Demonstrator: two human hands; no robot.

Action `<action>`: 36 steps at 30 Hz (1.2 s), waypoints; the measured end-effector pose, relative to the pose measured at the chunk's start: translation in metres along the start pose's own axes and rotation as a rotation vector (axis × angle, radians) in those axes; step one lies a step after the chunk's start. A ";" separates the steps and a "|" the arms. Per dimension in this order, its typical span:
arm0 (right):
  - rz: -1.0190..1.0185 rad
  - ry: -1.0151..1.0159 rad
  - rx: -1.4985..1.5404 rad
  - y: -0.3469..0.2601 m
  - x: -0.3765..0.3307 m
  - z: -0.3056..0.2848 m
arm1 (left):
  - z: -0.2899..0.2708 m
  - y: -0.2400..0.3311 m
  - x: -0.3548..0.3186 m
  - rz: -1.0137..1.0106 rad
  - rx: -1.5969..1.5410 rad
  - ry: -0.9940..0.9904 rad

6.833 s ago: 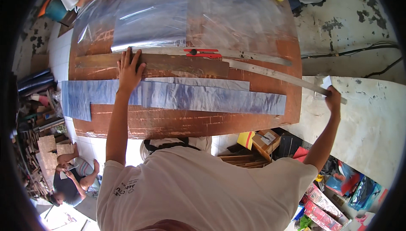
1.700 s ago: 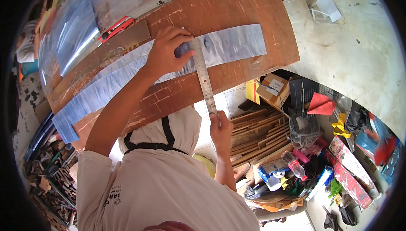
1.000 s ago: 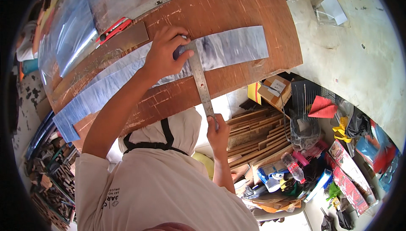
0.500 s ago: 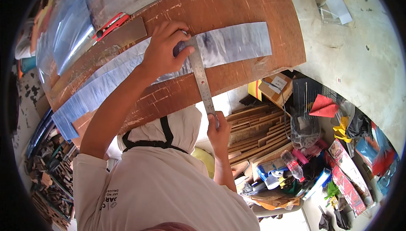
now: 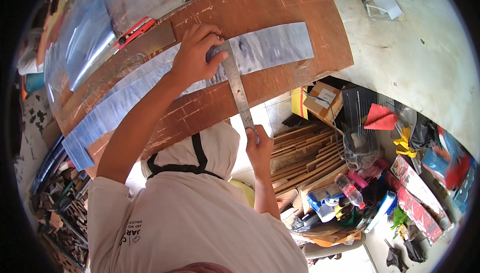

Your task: The person cuts plastic sheets on a table using a utility knife and a ruler. The person then folds and stacks the cut plastic strips, places some onto a bag on the floor, and measures and cuts additional plastic sheets on the table.

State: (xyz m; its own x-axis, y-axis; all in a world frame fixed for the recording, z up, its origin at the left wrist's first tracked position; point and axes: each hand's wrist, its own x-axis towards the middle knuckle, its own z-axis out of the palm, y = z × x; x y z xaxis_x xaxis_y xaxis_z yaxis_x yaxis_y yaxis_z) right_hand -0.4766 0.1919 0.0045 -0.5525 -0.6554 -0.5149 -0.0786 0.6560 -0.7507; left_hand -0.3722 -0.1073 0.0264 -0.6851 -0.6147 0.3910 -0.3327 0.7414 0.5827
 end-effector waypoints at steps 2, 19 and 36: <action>-0.024 0.018 0.016 -0.003 0.000 0.000 | 0.000 0.001 -0.001 0.010 -0.004 0.009; -0.198 -0.025 0.094 -0.085 -0.066 -0.042 | -0.107 0.042 -0.018 -0.425 -0.649 -0.140; -1.144 -0.393 -0.515 -0.289 0.032 0.104 | -0.293 -0.017 -0.346 -0.911 -0.363 1.324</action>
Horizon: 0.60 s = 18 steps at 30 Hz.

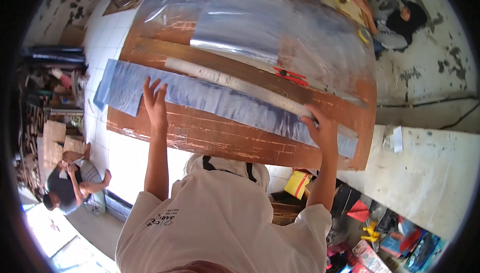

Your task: The person cuts plastic sheets on a table using a utility knife and a ruler. The person then folds and stacks the cut plastic strips, places some onto a bag on the floor, and measures and cuts additional plastic sheets on the table.

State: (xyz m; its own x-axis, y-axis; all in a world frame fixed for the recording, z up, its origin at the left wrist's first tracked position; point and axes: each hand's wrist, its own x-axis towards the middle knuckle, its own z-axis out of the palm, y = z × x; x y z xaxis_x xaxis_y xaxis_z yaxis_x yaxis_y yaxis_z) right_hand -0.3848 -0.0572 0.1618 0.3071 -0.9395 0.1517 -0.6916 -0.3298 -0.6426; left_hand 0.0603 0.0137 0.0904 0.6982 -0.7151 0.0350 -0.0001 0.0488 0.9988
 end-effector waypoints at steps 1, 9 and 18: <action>-0.025 -0.016 0.001 0.003 0.023 0.006 | -0.011 -0.008 -0.012 0.047 -0.013 0.042; -0.325 -0.041 -0.081 0.038 0.141 0.061 | -0.073 -0.039 -0.106 -0.004 0.068 0.122; -0.389 -0.123 -0.273 0.095 0.176 0.078 | -0.101 -0.047 -0.125 0.014 0.275 0.266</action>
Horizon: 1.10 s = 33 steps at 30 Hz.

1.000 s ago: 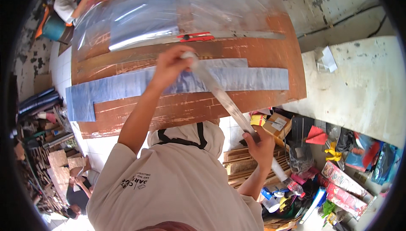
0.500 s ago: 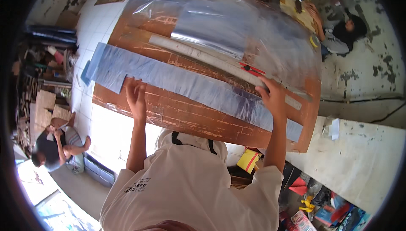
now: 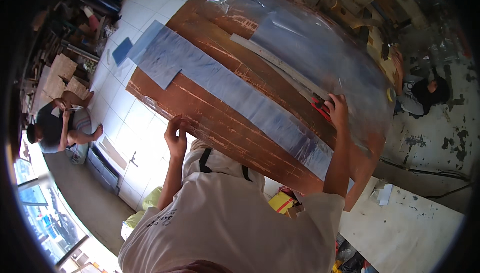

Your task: The person cuts plastic sheets on a table using a utility knife and a ruler. The person then folds and stacks the cut plastic strips, places some onto a bag on the floor, and measures and cuts additional plastic sheets on the table.

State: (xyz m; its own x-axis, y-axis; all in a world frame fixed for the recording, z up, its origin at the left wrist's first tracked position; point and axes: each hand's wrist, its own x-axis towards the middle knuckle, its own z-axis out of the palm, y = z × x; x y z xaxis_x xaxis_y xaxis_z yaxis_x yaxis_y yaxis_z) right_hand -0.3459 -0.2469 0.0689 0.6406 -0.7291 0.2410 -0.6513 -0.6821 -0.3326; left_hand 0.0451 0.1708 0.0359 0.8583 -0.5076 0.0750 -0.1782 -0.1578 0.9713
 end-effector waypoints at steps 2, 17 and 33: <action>-0.011 -0.017 -0.072 0.006 -0.001 0.001 | -0.004 0.003 0.008 0.074 0.106 0.032; 0.185 0.296 -0.088 -0.098 -0.062 0.001 | -0.077 -0.072 0.249 0.105 0.549 0.466; 0.275 0.094 0.114 -0.236 -0.094 0.036 | -0.104 -0.090 0.355 -0.369 -0.164 0.085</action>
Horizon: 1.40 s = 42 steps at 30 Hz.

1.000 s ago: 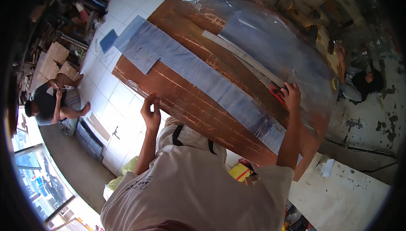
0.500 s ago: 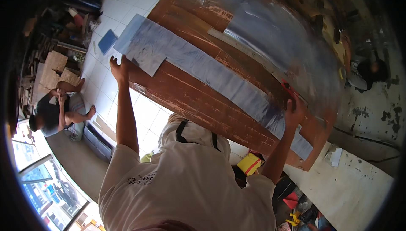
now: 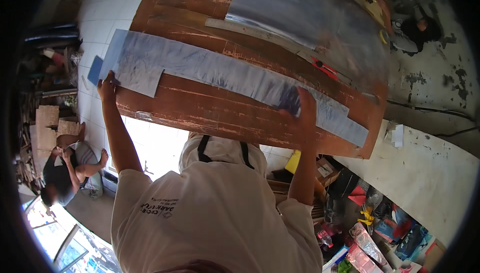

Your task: The person cuts plastic sheets on a table using a utility knife and a ruler. The person then folds and stacks the cut plastic strips, places some onto a bag on the floor, and measures and cuts additional plastic sheets on the table.

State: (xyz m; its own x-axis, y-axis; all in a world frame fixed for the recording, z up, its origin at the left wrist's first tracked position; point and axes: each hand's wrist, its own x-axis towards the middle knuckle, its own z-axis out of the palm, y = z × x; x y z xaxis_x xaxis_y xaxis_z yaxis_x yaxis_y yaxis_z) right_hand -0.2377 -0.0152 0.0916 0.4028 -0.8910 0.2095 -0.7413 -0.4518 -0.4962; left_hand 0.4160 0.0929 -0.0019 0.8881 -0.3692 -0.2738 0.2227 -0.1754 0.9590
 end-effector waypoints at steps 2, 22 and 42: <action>-0.118 -0.147 -0.018 -0.028 0.027 0.014 | -0.005 -0.003 0.006 0.015 -0.040 0.020; -0.419 -0.291 0.095 -0.084 0.025 -0.071 | -0.133 0.071 -0.200 0.325 -0.314 0.247; -0.749 -0.200 0.349 -0.197 -0.116 -0.164 | -0.159 -0.320 -0.446 -0.686 -0.658 0.167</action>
State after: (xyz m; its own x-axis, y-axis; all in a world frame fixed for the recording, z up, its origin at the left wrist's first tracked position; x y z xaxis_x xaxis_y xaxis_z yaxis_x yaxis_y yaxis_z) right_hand -0.2265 0.1698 0.3034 0.8329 -0.3226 0.4498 -0.0464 -0.8504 -0.5241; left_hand 0.0125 0.4583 -0.1752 0.5156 -0.2334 -0.8244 0.8500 0.2607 0.4578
